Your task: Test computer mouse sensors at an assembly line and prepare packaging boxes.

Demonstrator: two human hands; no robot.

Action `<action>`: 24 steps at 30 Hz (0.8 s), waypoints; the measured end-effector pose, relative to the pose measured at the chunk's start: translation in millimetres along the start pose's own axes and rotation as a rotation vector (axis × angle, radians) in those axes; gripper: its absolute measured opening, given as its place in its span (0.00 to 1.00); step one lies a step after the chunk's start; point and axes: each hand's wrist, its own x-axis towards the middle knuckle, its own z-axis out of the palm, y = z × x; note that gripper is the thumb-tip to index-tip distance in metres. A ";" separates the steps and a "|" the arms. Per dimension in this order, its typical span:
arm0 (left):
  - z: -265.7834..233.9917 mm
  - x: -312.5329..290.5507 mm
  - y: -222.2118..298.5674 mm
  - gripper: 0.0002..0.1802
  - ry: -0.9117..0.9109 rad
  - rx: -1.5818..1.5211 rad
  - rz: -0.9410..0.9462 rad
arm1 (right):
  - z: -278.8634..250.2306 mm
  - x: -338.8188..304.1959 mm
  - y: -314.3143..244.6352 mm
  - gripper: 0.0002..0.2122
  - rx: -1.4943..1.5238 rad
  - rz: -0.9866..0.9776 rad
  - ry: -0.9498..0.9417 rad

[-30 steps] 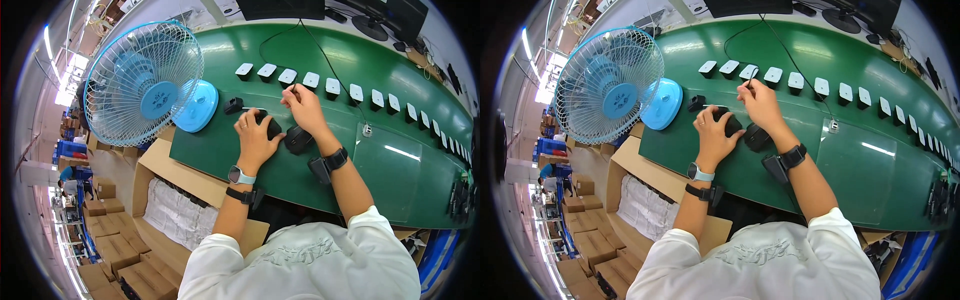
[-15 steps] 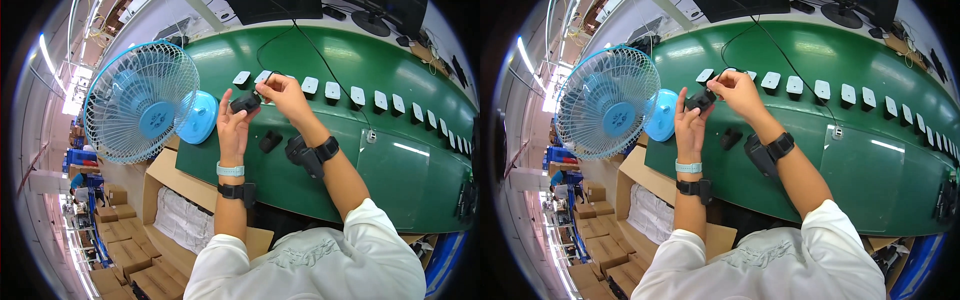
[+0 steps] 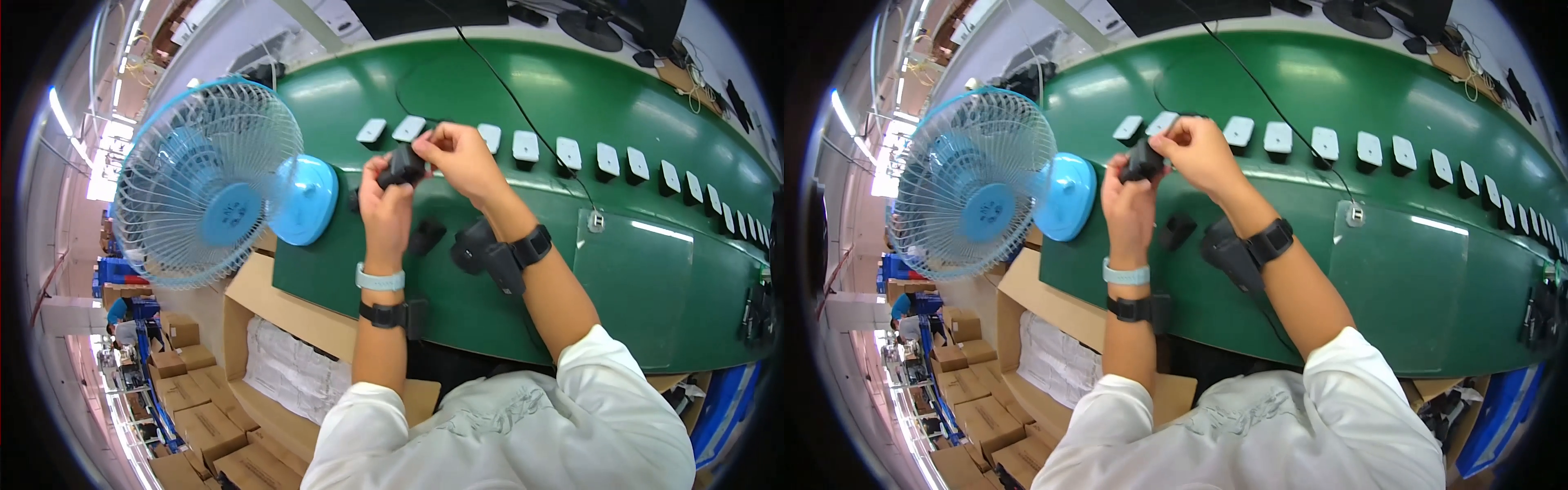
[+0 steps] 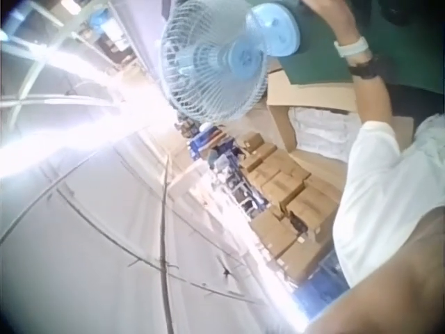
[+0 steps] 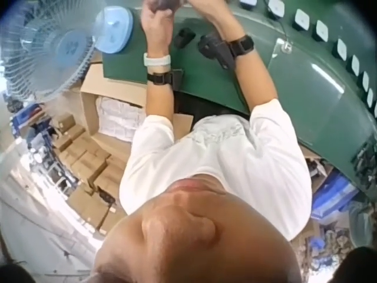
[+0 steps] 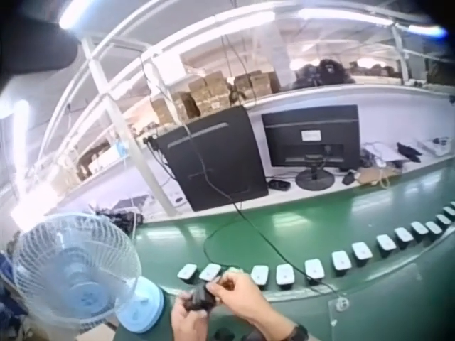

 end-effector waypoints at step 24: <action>-28.5 -77.2 11.2 0.23 0.147 -0.219 -0.205 | -64.3 -87.7 -10.4 0.34 -0.389 -0.040 -0.526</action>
